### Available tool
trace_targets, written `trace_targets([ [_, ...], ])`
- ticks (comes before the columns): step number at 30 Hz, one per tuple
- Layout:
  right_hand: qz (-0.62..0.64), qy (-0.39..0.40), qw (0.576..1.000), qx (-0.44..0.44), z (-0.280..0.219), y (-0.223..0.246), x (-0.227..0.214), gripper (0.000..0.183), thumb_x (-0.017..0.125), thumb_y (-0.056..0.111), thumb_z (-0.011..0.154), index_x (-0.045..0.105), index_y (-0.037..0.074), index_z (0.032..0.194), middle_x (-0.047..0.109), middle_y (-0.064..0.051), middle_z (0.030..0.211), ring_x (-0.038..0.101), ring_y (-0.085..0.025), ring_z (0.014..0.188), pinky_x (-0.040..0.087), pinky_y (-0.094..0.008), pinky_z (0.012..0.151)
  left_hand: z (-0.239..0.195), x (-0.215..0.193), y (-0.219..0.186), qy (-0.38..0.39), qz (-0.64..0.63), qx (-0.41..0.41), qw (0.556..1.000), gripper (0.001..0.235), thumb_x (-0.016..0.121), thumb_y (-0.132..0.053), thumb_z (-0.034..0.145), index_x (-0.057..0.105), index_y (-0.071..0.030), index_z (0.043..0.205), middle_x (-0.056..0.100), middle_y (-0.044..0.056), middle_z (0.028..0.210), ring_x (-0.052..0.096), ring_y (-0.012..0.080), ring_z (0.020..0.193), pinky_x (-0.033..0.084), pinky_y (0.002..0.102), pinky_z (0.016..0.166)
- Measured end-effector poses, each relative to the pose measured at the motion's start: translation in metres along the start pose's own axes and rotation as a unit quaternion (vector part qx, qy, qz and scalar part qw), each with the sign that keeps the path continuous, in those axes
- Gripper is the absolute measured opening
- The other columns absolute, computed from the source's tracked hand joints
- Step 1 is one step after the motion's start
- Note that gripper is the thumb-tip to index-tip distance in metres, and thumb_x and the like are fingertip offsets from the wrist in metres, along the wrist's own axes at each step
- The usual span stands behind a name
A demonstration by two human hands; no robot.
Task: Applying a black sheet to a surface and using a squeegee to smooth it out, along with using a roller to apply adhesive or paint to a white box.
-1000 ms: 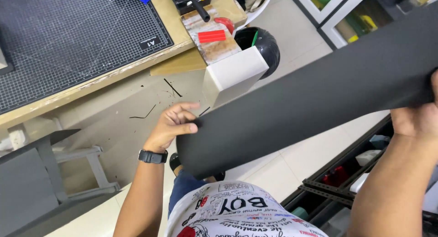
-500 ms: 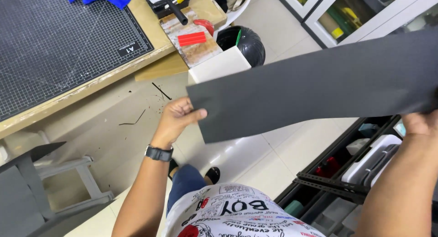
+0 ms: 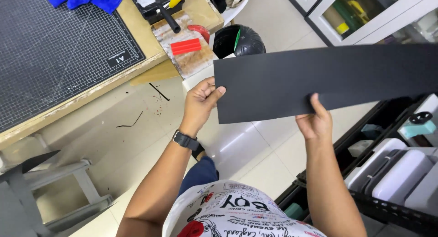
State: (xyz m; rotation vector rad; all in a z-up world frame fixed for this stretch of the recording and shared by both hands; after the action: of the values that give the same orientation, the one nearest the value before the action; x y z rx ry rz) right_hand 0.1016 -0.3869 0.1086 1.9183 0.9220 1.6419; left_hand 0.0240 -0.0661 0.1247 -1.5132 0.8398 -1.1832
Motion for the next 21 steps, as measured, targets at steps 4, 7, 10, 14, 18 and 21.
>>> trace_targets([
  [4,0.024,-0.080,0.996,-0.002,0.055,0.017,0.016,0.026,0.078,0.017,0.092,0.072,0.009,0.116,0.077,-0.011,0.115,0.076,-0.031,0.112,0.065,-0.048,0.102,0.040,0.007,-0.004,-0.043,0.007,-0.010,0.999,0.033,0.077,-0.014,0.095,0.068,-0.007,0.126,0.078,0.006,0.093,0.070,0.0075,0.071,0.062,0.017,0.059],
  [7,0.019,-0.062,0.998,0.007,0.065,0.009,0.046,0.024,0.083,0.019,0.089,0.074,0.011,0.109,0.077,-0.010,0.109,0.078,-0.029,0.105,0.068,-0.047,0.095,0.074,0.000,0.015,-0.052,0.031,0.000,0.998,0.036,0.080,-0.015,0.093,0.068,-0.004,0.126,0.079,0.010,0.091,0.072,0.0109,0.070,0.064,0.020,0.058],
  [10,-0.020,-0.054,0.998,0.003,0.080,-0.002,0.051,0.019,0.080,0.008,0.091,0.075,0.010,0.108,0.078,-0.011,0.106,0.078,-0.031,0.104,0.068,-0.047,0.092,0.095,-0.006,0.018,-0.022,-0.014,0.008,1.000,0.041,0.080,-0.006,0.090,0.066,-0.004,0.128,0.078,0.008,0.091,0.071,0.0086,0.073,0.066,0.020,0.061],
  [14,-0.025,-0.051,0.998,0.020,0.102,-0.006,0.065,0.017,0.080,0.007,0.089,0.076,0.011,0.105,0.079,-0.010,0.105,0.079,-0.030,0.101,0.069,-0.046,0.089,0.099,-0.016,0.014,-0.036,0.018,0.013,0.999,0.042,0.081,-0.007,0.089,0.067,-0.003,0.129,0.079,0.010,0.092,0.071,0.0100,0.075,0.066,0.022,0.062],
  [18,-0.022,-0.064,0.994,0.083,0.110,-0.017,0.088,0.017,0.082,0.011,0.088,0.072,0.009,0.101,0.078,-0.011,0.099,0.080,-0.030,0.094,0.069,-0.044,0.083,0.098,-0.027,0.023,-0.104,0.022,0.006,0.994,0.040,0.083,-0.006,0.087,0.069,-0.003,0.124,0.079,0.011,0.088,0.070,0.0089,0.071,0.066,0.021,0.061],
  [21,-0.062,-0.060,0.989,0.124,0.119,-0.029,0.095,0.020,0.083,0.012,0.087,0.070,0.007,0.102,0.077,-0.011,0.097,0.080,-0.029,0.091,0.069,-0.042,0.081,0.083,-0.040,0.026,-0.163,0.039,-0.008,0.986,0.041,0.085,-0.010,0.087,0.069,-0.004,0.124,0.079,0.012,0.091,0.070,0.0099,0.072,0.066,0.021,0.062],
])
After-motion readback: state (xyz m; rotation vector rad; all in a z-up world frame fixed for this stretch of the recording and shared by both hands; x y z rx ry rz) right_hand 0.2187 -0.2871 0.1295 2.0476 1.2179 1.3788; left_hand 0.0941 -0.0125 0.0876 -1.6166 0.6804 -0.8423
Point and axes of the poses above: each hand's wrist, its own z-axis towards the middle knuckle, its own x-axis out of the palm, y = z × x, the point moved 2 cm from there along z, towards the middle knuckle
